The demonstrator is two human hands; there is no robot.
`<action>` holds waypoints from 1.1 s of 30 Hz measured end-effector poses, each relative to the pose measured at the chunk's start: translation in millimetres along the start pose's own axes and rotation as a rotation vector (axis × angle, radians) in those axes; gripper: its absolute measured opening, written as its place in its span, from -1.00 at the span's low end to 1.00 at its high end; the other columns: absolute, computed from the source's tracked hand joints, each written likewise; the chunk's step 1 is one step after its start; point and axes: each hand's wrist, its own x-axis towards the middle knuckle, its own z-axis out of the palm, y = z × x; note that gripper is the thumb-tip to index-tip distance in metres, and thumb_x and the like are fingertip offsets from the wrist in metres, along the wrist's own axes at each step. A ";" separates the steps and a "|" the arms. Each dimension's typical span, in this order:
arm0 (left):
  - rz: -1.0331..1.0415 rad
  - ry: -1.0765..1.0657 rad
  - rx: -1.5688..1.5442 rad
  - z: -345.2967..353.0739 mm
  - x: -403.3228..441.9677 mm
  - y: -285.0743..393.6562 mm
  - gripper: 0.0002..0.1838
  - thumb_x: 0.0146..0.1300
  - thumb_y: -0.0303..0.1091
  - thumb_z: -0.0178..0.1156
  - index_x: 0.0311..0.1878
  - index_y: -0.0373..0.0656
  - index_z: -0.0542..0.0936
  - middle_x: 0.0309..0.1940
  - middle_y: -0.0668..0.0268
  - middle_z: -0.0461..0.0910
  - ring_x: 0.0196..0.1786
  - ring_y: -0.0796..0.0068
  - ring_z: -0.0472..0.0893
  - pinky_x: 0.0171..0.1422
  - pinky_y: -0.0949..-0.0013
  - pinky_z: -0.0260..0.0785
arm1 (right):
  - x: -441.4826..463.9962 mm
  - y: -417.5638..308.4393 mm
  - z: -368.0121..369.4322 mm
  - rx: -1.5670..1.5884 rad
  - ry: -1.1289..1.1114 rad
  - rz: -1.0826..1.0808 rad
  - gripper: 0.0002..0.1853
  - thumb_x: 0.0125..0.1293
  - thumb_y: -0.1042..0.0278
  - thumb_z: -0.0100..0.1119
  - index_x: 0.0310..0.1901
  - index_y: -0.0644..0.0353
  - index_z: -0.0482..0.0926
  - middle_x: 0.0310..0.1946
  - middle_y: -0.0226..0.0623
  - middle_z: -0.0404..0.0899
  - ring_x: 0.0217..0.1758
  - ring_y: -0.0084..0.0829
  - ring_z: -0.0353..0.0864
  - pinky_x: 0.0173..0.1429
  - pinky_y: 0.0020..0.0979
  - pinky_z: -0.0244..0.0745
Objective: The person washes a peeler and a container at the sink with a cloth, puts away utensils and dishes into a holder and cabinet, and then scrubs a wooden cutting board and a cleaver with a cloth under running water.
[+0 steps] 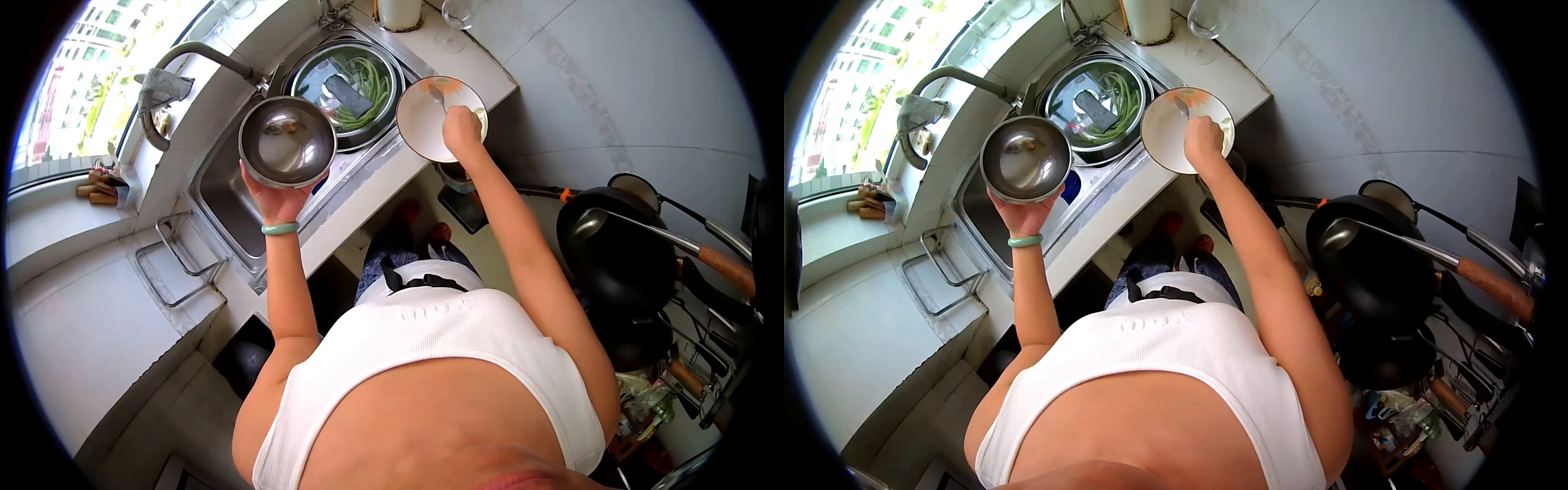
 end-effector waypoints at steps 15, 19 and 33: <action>-0.183 -0.356 -0.060 28.2 82.0 -41.0 -0.18 0.13 0.11 0.22 0.43 0.14 0.14 0.45 0.27 0.04 0.48 0.08 0.00 0.47 -0.21 -0.13 | -243.4 9.1 -338.2 0.731 0.752 -0.087 -0.91 0.19 0.48 0.23 -0.32 0.29 0.53 -0.51 -0.33 0.55 -0.50 -0.60 0.52 -0.38 -0.57 0.42; -0.224 -0.479 -0.001 55.1 101.7 -63.0 -0.21 0.17 0.13 0.16 0.42 0.15 0.14 0.44 0.28 0.06 0.46 0.06 0.06 0.46 -0.21 -0.06 | -357.6 41.7 -460.7 0.336 1.398 -0.030 -0.83 0.23 0.48 0.21 -0.14 0.22 0.53 -0.41 -0.43 0.61 -0.42 -0.71 0.52 -0.41 -0.63 0.42; -0.312 -0.430 -0.005 113.9 100.0 -112.7 -0.22 0.12 0.20 0.18 0.38 0.22 0.19 0.39 0.29 0.13 0.38 0.01 0.19 0.20 -0.34 0.27 | -352.6 145.0 -603.7 -0.245 1.407 0.086 -0.31 0.19 0.33 0.26 0.29 0.28 0.15 -0.46 -0.20 0.68 -0.43 -0.33 0.68 -0.24 -0.40 0.54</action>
